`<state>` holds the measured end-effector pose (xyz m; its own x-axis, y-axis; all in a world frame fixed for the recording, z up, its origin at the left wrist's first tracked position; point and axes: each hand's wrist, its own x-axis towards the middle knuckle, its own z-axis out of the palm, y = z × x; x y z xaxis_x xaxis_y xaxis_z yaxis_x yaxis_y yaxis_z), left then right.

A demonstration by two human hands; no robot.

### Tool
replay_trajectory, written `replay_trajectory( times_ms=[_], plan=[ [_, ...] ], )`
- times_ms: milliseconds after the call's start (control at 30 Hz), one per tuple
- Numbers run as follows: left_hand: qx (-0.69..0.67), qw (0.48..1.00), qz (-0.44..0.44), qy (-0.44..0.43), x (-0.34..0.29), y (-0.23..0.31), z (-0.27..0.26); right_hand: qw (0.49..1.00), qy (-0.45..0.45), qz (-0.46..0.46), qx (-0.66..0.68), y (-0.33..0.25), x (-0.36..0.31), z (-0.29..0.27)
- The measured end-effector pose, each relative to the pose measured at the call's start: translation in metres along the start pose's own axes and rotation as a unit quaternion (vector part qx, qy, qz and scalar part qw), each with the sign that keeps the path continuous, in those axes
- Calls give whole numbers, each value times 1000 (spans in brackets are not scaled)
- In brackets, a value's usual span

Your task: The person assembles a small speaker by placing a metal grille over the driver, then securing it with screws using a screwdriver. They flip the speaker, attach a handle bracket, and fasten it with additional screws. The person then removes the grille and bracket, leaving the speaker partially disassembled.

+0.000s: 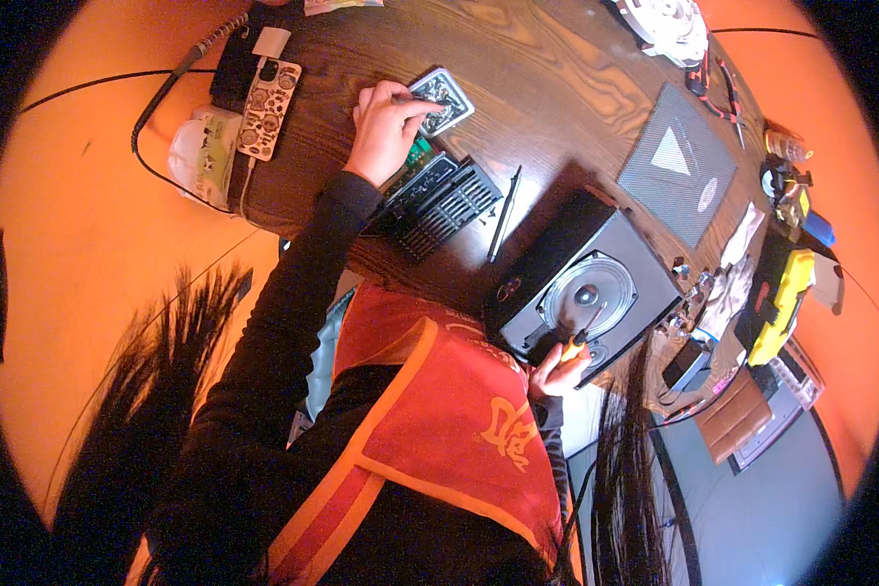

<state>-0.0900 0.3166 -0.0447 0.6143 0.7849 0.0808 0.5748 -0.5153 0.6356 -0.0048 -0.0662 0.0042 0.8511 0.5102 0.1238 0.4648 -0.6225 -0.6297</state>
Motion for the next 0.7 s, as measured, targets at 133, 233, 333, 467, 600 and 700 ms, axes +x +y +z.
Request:
replay_trajectory(
  times_ms=[133, 233, 333, 467, 600, 700],
  plan=[
    [10, 999, -7, 35, 0, -8, -2, 998, 8, 33, 48, 4, -3, 4],
    [15, 999, 28, -2, -1, -11, -3, 999, 19, 30, 38, 7, -5, 6],
    [-14, 999, 20, 22, 2, -14, -4, 998, 21, 36, 41, 9, -8, 6],
    [-13, 998, -10, 57, 10, -21, -1, 998, 19, 38, 37, 11, -10, 6],
    [-17, 999, 1, 34, 12, -22, 3, 999, 22, 31, 9, 11, -10, 7],
    [-21, 998, -11, 66, 14, -22, 1, 998, 34, 35, 33, 11, -10, 10]
  ],
)
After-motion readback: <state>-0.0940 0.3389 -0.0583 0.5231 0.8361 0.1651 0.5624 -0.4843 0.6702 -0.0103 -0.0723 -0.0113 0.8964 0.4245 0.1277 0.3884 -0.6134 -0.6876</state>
